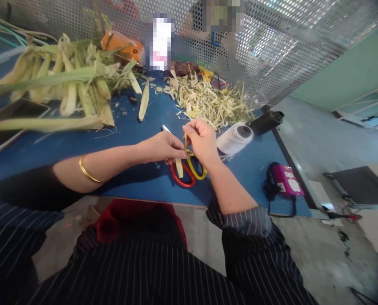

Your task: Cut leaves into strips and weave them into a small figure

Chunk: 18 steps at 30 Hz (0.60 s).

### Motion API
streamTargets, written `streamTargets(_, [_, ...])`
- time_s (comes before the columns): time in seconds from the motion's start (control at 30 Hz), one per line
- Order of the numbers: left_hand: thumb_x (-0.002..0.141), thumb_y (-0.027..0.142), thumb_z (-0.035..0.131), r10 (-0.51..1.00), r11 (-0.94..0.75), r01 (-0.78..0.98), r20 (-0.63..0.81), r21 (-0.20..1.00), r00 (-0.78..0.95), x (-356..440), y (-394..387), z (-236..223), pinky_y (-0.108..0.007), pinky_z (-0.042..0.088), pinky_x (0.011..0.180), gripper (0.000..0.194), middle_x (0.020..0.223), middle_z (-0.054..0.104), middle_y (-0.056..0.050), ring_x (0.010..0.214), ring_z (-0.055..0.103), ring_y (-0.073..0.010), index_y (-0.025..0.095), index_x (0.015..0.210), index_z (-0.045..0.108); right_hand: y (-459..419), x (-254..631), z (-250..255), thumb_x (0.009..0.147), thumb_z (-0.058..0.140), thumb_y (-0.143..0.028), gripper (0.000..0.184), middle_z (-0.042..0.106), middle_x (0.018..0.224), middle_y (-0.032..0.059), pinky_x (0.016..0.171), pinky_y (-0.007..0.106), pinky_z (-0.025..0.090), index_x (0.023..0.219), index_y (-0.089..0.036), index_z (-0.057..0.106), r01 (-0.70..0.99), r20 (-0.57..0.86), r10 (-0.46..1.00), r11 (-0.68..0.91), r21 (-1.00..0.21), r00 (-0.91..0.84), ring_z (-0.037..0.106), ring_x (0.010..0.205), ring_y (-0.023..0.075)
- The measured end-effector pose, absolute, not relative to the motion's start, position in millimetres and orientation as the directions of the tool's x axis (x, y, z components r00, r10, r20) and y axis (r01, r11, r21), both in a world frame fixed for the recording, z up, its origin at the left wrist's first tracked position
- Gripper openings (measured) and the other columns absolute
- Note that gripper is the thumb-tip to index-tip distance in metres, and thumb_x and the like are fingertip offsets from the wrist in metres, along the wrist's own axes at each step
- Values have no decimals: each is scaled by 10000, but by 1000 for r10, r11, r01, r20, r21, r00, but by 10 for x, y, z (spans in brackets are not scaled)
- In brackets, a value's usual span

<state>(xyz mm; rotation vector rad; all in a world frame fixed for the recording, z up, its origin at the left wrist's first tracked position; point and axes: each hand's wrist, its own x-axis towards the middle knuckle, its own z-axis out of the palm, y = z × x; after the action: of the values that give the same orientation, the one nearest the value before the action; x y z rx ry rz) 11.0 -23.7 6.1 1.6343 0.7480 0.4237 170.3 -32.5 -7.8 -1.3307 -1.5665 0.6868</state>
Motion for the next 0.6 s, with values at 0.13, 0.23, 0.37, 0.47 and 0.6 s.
streamTargets(0.13, [737, 291, 696, 667, -53, 251, -153, 967, 729, 129, -261, 50, -191, 296, 415, 251, 427, 496, 16, 405, 431, -62, 140, 550, 622, -339, 1684, -85, 865, 548, -307, 186, 522, 579, -60, 575, 251, 428, 708, -216, 507, 422, 384, 922, 330, -845, 48, 488, 495, 76])
streamTargets(0.23, [721, 262, 710, 749, 32, 199, -156, 979, 645, 139, -247, 58, -191, 346, 442, 164, 462, 532, 13, 421, 452, -59, 124, 637, 679, -304, 1719, -75, 869, 545, -391, 219, 543, 614, -50, 575, 240, 433, 738, -217, 528, 337, 390, 914, 334, -880, 115, 513, 518, 75])
streamTargets(0.37, [711, 287, 727, 873, 133, 79, -155, 988, 463, 122, -158, 32, -202, 386, 463, 166, 524, 585, -5, 448, 501, -69, 127, 689, 689, -259, 1777, -35, 845, 538, -519, 330, 569, 655, -31, 576, 223, 440, 746, -205, 563, 249, 286, 939, 236, -939, 191, 546, 573, 73])
streamTargets(0.47, [699, 329, 741, 901, 134, 59, -147, 989, 409, 93, -87, -4, -200, 354, 438, 202, 542, 594, -7, 462, 532, -77, 140, 676, 674, -267, 1777, -18, 801, 618, -465, 304, 551, 591, -41, 543, 221, 423, 686, -189, 561, 212, 172, 979, 146, -966, 110, 518, 522, 67])
streamTargets(0.6, [707, 335, 732, 885, 80, 94, -114, 992, 451, 83, -75, -19, -199, 334, 429, 237, 502, 551, 10, 455, 524, -75, 150, 594, 635, -297, 1729, -35, 765, 642, -285, 202, 561, 545, -52, 519, 221, 407, 628, -181, 536, 100, 67, 996, 61, -993, 59, 502, 473, 63])
